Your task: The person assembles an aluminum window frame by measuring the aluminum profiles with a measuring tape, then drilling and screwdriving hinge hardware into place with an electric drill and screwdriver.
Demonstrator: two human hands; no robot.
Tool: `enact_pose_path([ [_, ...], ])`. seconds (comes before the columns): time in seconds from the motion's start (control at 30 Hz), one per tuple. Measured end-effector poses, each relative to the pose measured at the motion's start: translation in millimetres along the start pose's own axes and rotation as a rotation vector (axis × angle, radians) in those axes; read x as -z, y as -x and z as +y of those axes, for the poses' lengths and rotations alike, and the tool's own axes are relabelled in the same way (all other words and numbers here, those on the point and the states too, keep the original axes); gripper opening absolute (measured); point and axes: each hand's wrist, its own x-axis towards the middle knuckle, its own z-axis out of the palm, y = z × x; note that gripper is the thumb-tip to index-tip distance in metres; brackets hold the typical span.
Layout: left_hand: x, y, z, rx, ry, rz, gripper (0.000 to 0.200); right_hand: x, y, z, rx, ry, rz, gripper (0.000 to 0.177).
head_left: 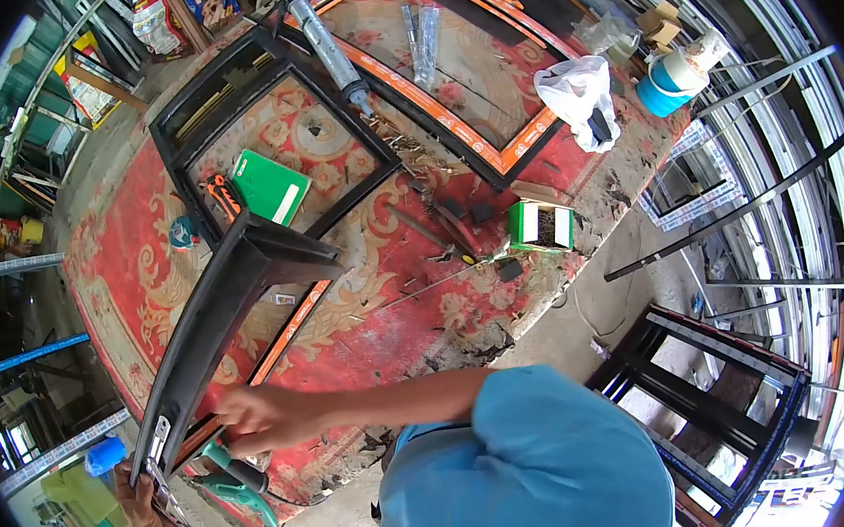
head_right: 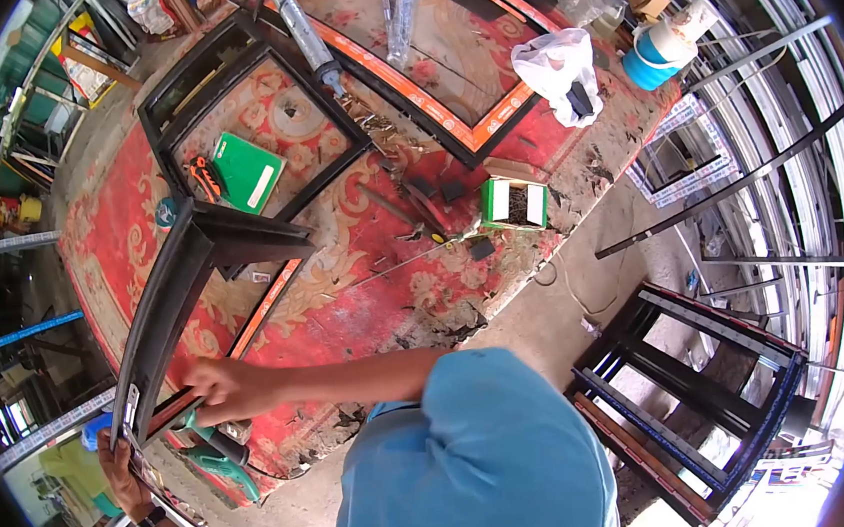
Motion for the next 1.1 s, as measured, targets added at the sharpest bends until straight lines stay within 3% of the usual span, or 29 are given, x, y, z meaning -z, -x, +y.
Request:
enact_pose_path([
  [0.03,4,0,-2,0.001,-0.017,-0.008,0.038,30,19,15,-0.055,0.041,-0.091,0.066],
  [0.07,3,0,-1,0.014,-0.008,-0.004,0.039,62,44,29,-0.032,0.178,-0.078,0.055],
  [0.1,0,2,4,0.030,-0.001,-0.001,0.039,98,65,17,-0.186,0.435,-0.146,0.045],
  [0.13,-3,3,5,0.046,0.005,0.003,0.039,128,93,29,-0.125,0.421,0.039,0.043],
  [0.17,-3,0,-1,-0.012,0.000,0.018,0.039,159,116,15,-0.280,0.621,0.159,0.038],
  [0.23,0,-1,-2,0.013,0.012,0.037,0.038,212,153,4,-0.336,0.647,0.633,0.021],
  [0.3,-7,1,13,0.096,0.027,0.031,0.036,263,179,-24,-0.310,0.975,0.887,0.012],
  [0.33,-3,-1,8,0.075,0.036,0.053,0.036,292,191,-24,-0.175,1.138,1.001,0.008],
  [0.4,10,-2,-4,0.038,0.053,0.090,0.035,325,208,-56,0.073,1.104,1.125,0.006],
  [0.47,22,-3,-9,0.072,0.070,0.075,0.037,341,226,-91,-0.167,1.262,1.268,0.009],
  [0.5,46,-7,-18,0.103,-0.013,0.063,0.047,352,237,-103,-0.097,1.244,1.273,0.012],
  [0.53,67,-11,-24,0.128,-0.094,0.054,0.057,340,241,-130,-0.159,1.168,1.301,0.015],
  [0.6,70,-15,-24,0.145,-0.122,0.083,0.060,374,274,-126,-0.157,1.325,1.251,0.017],
  [0.7,72,-19,-26,0.095,-0.210,0.139,0.061,380,311,-135,-0.530,1.515,1.003,0.026],
  [0.87,78,-25,-26,0.093,-0.260,0.143,0.062,360,326,-91,-0.843,1.484,1.186,0.049],
  [0.93,81,-28,-23,0.104,-0.281,0.137,0.063,367,337,-67,-0.796,1.395,1.195,0.050],
  [1.07,98,-34,-27,0.138,-0.357,0.161,0.065,377,344,-48,-0.544,1.343,1.301,0.035],
  [1.1,86,-30,-24,0.098,-0.369,0.178,0.068,373,342,-51,-0.482,1.388,1.358,0.024],
])
